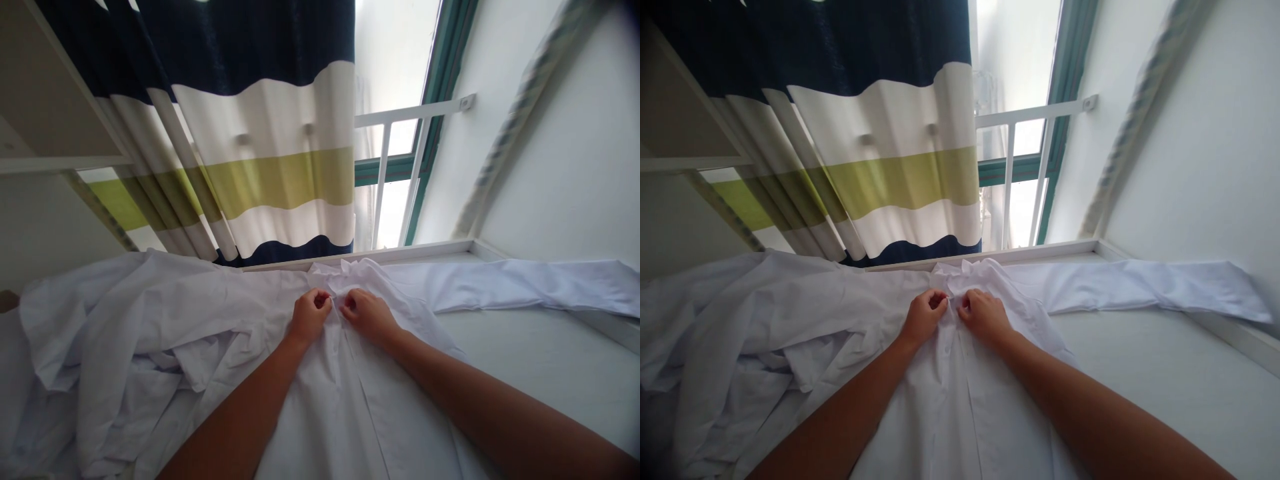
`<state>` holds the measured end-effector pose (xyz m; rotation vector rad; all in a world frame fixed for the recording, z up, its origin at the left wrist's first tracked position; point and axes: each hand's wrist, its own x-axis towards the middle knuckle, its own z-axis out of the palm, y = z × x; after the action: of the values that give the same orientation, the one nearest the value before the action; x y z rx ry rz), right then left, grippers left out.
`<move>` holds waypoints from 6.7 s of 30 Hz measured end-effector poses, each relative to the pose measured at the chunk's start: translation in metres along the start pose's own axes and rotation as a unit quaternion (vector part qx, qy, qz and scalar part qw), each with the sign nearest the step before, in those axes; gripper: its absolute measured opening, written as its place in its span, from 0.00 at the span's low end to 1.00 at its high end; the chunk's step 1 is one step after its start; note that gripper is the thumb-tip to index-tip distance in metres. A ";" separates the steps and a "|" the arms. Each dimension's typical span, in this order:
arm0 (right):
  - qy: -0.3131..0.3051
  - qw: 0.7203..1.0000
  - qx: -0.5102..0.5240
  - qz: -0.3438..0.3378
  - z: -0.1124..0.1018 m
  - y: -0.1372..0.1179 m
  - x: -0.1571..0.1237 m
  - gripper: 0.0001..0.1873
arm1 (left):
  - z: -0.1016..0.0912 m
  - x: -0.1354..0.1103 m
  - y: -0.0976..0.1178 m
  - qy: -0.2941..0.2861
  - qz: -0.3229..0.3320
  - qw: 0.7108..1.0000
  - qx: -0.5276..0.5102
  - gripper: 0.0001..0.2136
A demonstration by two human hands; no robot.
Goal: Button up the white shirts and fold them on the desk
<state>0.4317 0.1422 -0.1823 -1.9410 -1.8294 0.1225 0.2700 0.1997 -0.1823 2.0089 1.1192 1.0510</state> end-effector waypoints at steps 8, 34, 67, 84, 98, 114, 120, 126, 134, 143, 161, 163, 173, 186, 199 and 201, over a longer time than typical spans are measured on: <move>-0.013 0.998 0.055 0.004 0.003 -0.004 -0.004 0.06 | 0.001 0.001 -0.003 0.014 -0.001 1.000 -0.003 0.09; 0.035 0.952 0.304 -0.012 -0.002 0.008 0.000 0.08 | -0.002 0.006 -0.013 0.003 -0.063 0.981 -0.186 0.09; 0.054 0.904 0.425 0.012 0.000 0.004 -0.001 0.12 | 0.002 -0.001 0.006 -0.052 -0.160 0.947 -0.275 0.09; 0.032 0.895 0.444 0.026 0.000 0.006 0.000 0.17 | 0.006 -0.002 0.005 -0.026 -0.186 0.933 -0.306 0.06; 0.036 0.902 0.429 -0.029 -0.001 0.003 -0.001 0.13 | 0.008 -0.003 0.007 0.007 -0.212 0.919 -0.334 0.06; 0.077 0.935 0.329 -0.111 0.005 0.002 -0.004 0.14 | 0.006 -0.004 0.011 -0.005 -0.241 0.891 -0.385 0.09; 0.076 0.942 0.286 -0.157 0.004 -0.001 -0.007 0.16 | 0.008 -0.003 0.006 0.004 -0.235 0.888 -0.396 0.09; 0.079 0.941 0.299 -0.136 0.003 -0.002 -0.008 0.14 | 0.010 -0.003 0.001 0.014 -0.214 0.894 -0.393 0.10; 0.087 0.932 0.347 -0.050 0.001 -0.002 -0.006 0.08 | 0.015 -0.004 -0.004 0.010 -0.157 0.925 -0.345 0.11; 0.086 0.935 0.341 -0.046 0.000 -0.003 -0.007 0.07 | 0.017 -0.005 -0.010 0.008 -0.128 0.941 -0.312 0.08; 0.100 0.927 0.359 -0.038 -0.001 -0.003 -0.006 0.06 | 0.014 -0.006 0.003 0.006 -0.162 0.918 -0.362 0.12; 0.097 0.925 0.365 -0.035 -0.002 -0.003 -0.006 0.06 | 0.014 -0.006 0.002 0.007 -0.162 0.917 -0.363 0.13; 0.092 0.925 0.367 -0.041 0.000 0.000 -0.005 0.05 | 0.014 -0.006 -0.001 0.006 -0.156 0.920 -0.358 0.12; 0.085 0.917 0.388 -0.038 -0.002 0.000 -0.005 0.07 | 0.015 -0.005 -0.005 0.015 -0.153 0.921 -0.357 0.13; 0.027 0.871 0.489 0.029 0.004 0.005 0.000 0.08 | 0.019 -0.004 -0.013 0.012 -0.095 0.949 -0.301 0.11; 0.018 0.859 0.510 0.031 0.004 0.007 0.001 0.07 | 0.019 -0.003 -0.014 0.011 -0.079 0.955 -0.286 0.11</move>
<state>0.4364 0.1447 -0.1885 -1.1950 -1.2292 0.8744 0.2795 0.2013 -0.2042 1.4295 0.8416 1.1527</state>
